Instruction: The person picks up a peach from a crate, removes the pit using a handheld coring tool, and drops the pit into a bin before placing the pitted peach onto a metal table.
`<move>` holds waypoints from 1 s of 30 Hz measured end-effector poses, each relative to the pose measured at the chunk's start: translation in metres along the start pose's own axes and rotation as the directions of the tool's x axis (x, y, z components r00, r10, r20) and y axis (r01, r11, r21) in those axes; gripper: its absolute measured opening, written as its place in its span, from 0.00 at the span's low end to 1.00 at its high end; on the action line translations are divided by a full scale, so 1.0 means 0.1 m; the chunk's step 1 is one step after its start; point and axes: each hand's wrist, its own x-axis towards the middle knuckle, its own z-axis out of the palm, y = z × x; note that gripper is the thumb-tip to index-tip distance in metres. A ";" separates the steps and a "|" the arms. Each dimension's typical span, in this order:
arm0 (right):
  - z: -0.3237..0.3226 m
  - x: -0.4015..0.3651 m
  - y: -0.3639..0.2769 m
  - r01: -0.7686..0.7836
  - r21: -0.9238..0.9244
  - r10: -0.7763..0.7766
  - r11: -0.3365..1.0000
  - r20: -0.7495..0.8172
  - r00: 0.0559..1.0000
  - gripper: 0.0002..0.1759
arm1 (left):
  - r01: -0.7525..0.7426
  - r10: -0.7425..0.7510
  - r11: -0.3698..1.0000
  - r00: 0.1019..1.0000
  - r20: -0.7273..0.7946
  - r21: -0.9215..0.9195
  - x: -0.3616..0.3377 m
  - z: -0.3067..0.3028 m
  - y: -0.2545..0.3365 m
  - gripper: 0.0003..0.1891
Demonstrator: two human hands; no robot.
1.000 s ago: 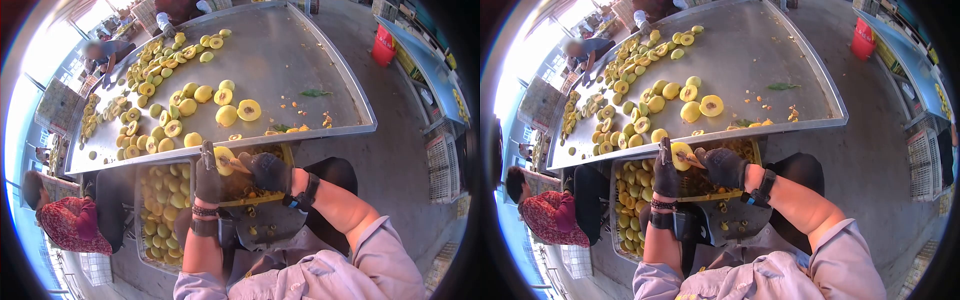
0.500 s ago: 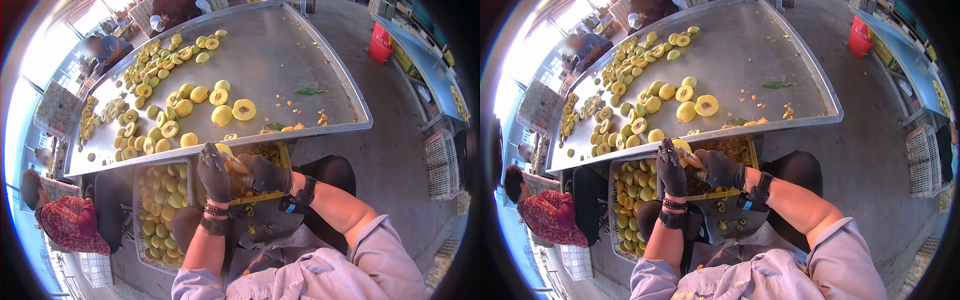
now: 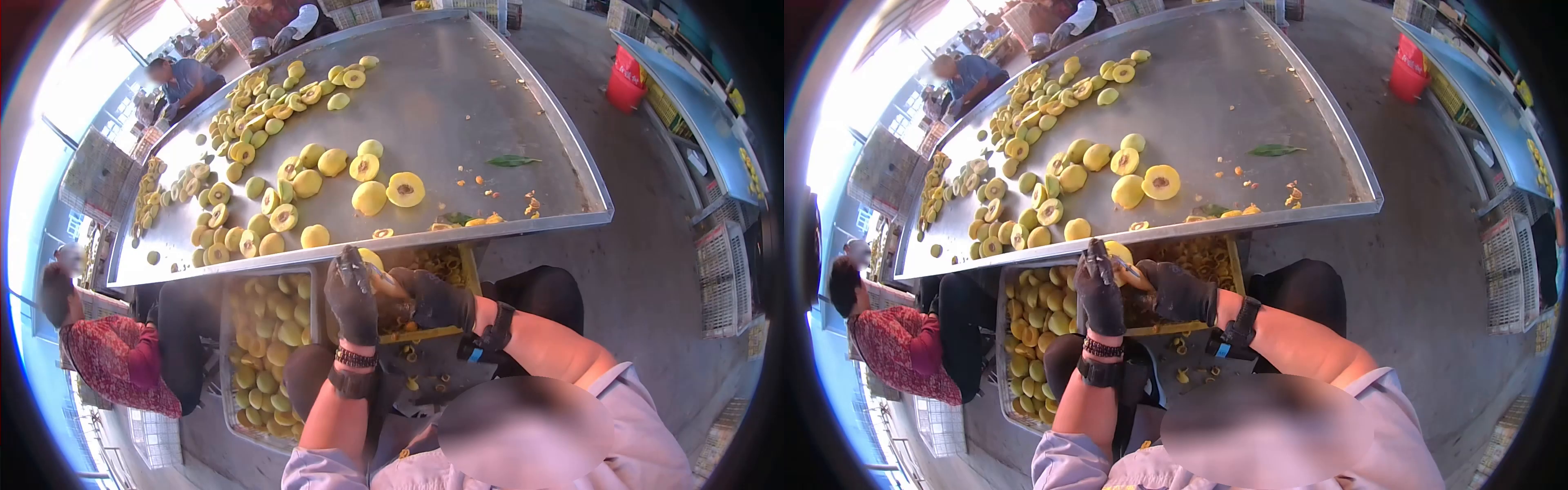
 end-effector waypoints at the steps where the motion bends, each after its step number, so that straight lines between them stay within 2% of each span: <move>1: 0.00 -0.01 0.01 -0.025 -0.100 0.027 0.995 0.017 0.999 0.21 | 0.011 -0.014 0.998 0.999 0.052 0.061 0.01 -0.02 -0.02 0.17; 2: 0.00 -0.03 0.01 -0.048 -0.199 0.054 0.979 0.029 0.998 0.20 | -0.091 0.091 0.996 0.995 -0.030 0.000 0.00 0.03 -0.02 0.16; 5: 0.00 -0.01 -0.02 -0.042 -0.109 0.046 0.993 0.032 0.998 0.19 | -0.157 0.162 0.972 0.987 -0.017 0.172 0.04 0.01 0.06 0.12; 6: -0.01 -0.02 -0.05 -0.061 -0.067 0.064 0.996 0.033 0.997 0.18 | -0.153 0.152 0.973 0.988 0.018 0.172 0.04 -0.01 0.09 0.12; 9: -0.08 -0.04 -0.23 -0.100 0.095 0.099 0.990 0.022 0.995 0.16 | -0.299 0.323 0.912 0.945 -0.045 0.280 0.08 0.07 -0.01 0.13; 10: -0.09 -0.05 -0.29 -0.098 0.180 0.098 0.979 0.009 0.995 0.15 | -0.340 0.357 0.899 0.934 -0.011 0.275 0.05 0.08 -0.02 0.14; 11: -0.11 -0.05 -0.38 -0.092 0.265 0.093 0.960 0.010 0.996 0.14 | -0.435 0.479 0.789 0.878 0.008 0.435 0.07 0.09 -0.03 0.13; 12: -0.21 -0.05 -0.58 -0.358 0.401 0.309 0.843 0.183 0.933 0.10 | -0.494 0.592 0.645 0.805 0.027 0.583 0.09 0.11 -0.05 0.13; 13: -0.19 -0.06 -0.61 -0.394 0.454 0.343 0.799 0.193 0.919 0.09 | -0.002 0.004 0.998 0.999 -0.032 0.057 0.09 0.12 0.15 0.13; 14: -0.17 -0.05 -0.61 -0.428 0.503 0.378 0.751 0.204 0.903 0.09 | -0.012 0.008 0.999 0.997 -0.083 -0.053 0.07 0.13 0.25 0.14; 16: -0.15 -0.07 -0.56 -0.484 0.575 0.431 0.660 0.239 0.870 0.08 | -0.198 0.187 0.977 0.974 -0.128 -0.077 0.08 0.21 0.11 0.12; 17: -0.16 -0.08 -0.53 -0.505 0.598 0.444 0.622 0.262 0.857 0.08 | -0.092 0.077 0.977 0.993 -0.085 -0.192 0.09 0.21 0.11 0.11; 19: -0.16 -0.11 -0.51 -0.519 0.631 0.455 0.577 0.279 0.846 0.08 | -0.134 0.136 0.977 0.991 0.003 -0.168 0.11 0.22 -0.02 0.11; 21: -0.15 -0.13 -0.50 -0.503 0.653 0.444 0.566 0.272 0.854 0.08 | -0.044 0.062 0.963 0.996 0.060 -0.265 0.10 0.20 0.03 0.10; 23: -0.13 -0.15 -0.48 -0.459 0.662 0.413 0.592 0.239 0.879 0.10 | 0.174 -0.141 0.872 0.984 0.104 -0.457 0.07 0.21 0.10 0.10; 24: -0.10 -0.15 -0.47 -0.439 0.666 0.396 0.604 0.227 0.890 0.12 | 0.312 -0.284 0.762 0.949 0.141 -0.568 0.08 0.23 0.10 0.13; 25: -0.08 -0.15 -0.45 -0.419 0.667 0.376 0.616 0.219 0.900 0.14 | 0.128 -0.140 0.904 0.990 0.001 -0.407 0.07 0.25 0.07 0.14; 26: -0.04 -0.16 -0.42 -0.348 0.724 0.298 0.596 0.203 0.933 0.18 | -0.054 0.033 0.978 0.994 -0.108 -0.200 0.07 0.25 0.01 0.15; 27: 0.00 -0.13 -0.44 -0.331 0.678 0.329 0.656 0.138 0.934 0.17 | -0.215 0.218 0.976 0.960 -0.176 0.037 0.08 0.25 -0.04 0.16; 28: 0.01 -0.11 -0.51 -0.321 0.628 0.356 0.709 0.074 0.932 0.17 | -0.264 0.317 0.938 0.916 -0.246 0.225 0.16 0.25 -0.10 0.19; 29: 0.03 -0.09 -0.56 -0.314 0.574 0.378 0.756 0.009 0.926 0.17 | -0.254 0.422 0.843 0.860 -0.289 0.475 0.25 0.11 -0.04 0.16; 30: 0.01 -0.08 -0.60 -0.385 0.602 0.390 0.700 0.130 0.912 0.16 | -0.230 0.376 0.900 0.840 -0.391 0.371 0.37 -0.06 -0.04 0.15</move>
